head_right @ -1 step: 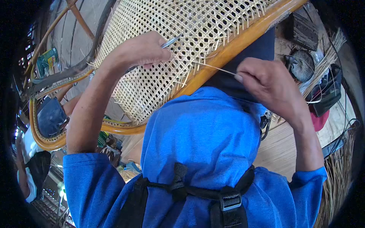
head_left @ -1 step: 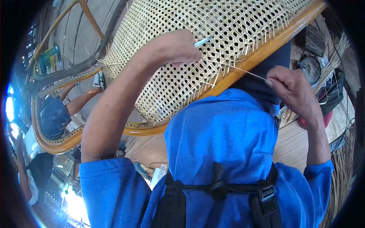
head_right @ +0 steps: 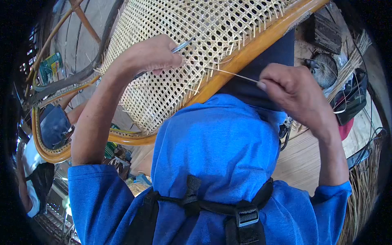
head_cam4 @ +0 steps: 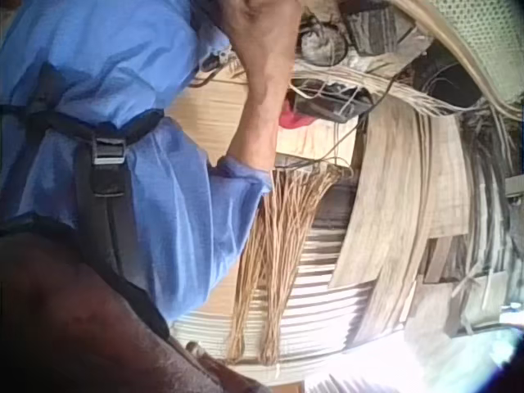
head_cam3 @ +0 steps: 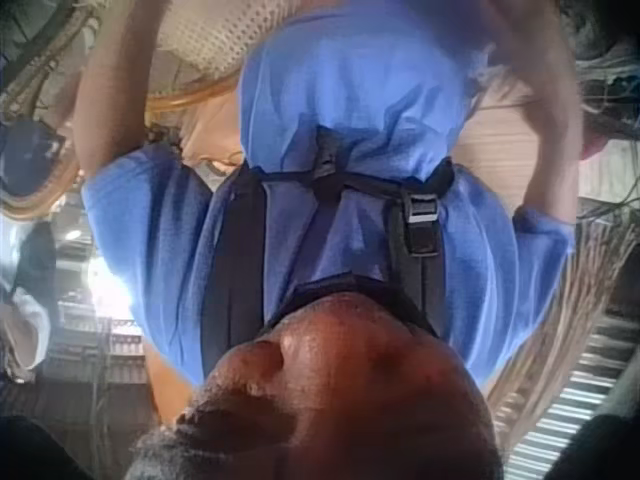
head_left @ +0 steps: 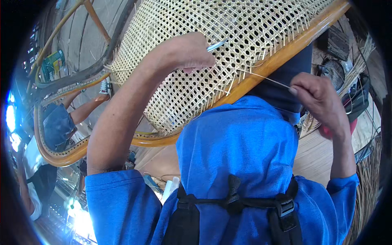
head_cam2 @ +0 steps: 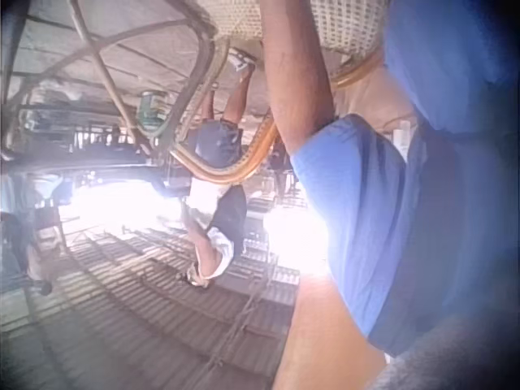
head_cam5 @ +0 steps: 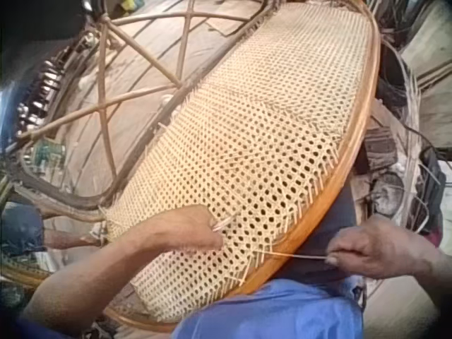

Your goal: Weaving rattan strips into a chair frame to create or repair a seat surface.

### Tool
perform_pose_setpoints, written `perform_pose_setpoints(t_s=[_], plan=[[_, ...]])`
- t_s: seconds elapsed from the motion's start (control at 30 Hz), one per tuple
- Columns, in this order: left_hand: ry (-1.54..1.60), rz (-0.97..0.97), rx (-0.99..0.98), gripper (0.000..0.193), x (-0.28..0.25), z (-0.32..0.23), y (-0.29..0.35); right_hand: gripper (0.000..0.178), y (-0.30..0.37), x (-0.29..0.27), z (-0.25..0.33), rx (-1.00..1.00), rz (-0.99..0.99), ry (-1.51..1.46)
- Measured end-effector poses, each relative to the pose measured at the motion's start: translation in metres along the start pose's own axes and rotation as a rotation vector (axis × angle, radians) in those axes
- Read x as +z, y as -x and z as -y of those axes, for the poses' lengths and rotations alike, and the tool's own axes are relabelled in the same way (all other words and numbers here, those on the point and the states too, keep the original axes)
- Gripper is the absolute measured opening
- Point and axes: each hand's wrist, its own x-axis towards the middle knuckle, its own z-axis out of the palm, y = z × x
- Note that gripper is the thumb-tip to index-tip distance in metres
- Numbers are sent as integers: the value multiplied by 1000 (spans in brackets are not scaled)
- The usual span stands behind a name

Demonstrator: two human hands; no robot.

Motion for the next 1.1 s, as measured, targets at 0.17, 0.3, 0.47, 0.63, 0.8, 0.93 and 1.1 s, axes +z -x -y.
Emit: perform_pose_setpoints(t_s=[0.17, 0.3, 0.47, 0.63, 0.8, 0.93, 1.1], plan=[[23, 79, -10, 31, -9, -1, 10, 19, 8, -26, -11, 149, 183, -65], [-87, -62, 96, 43, -1, 29, 15, 18, 12, -29, -12, 171, 177, -67], [-221, -259, 84, 40, 9, 55, 31, 24, 5, -26, -4, 162, 129, 210], [-395, -376, -37, 37, -35, 203, 61, 27, -41, 39, 23, 32, -10, 419], [-170, -236, -375, 30, -44, 220, 73, 26, -47, 47, 28, 68, -56, 486], [-583, -408, -196, 34, -35, 255, 78, 25, -32, 31, 15, 19, -41, 403], [-509, -487, -690, 30, -46, 234, 74, 23, -10, 8, 9, 120, -6, 317]])
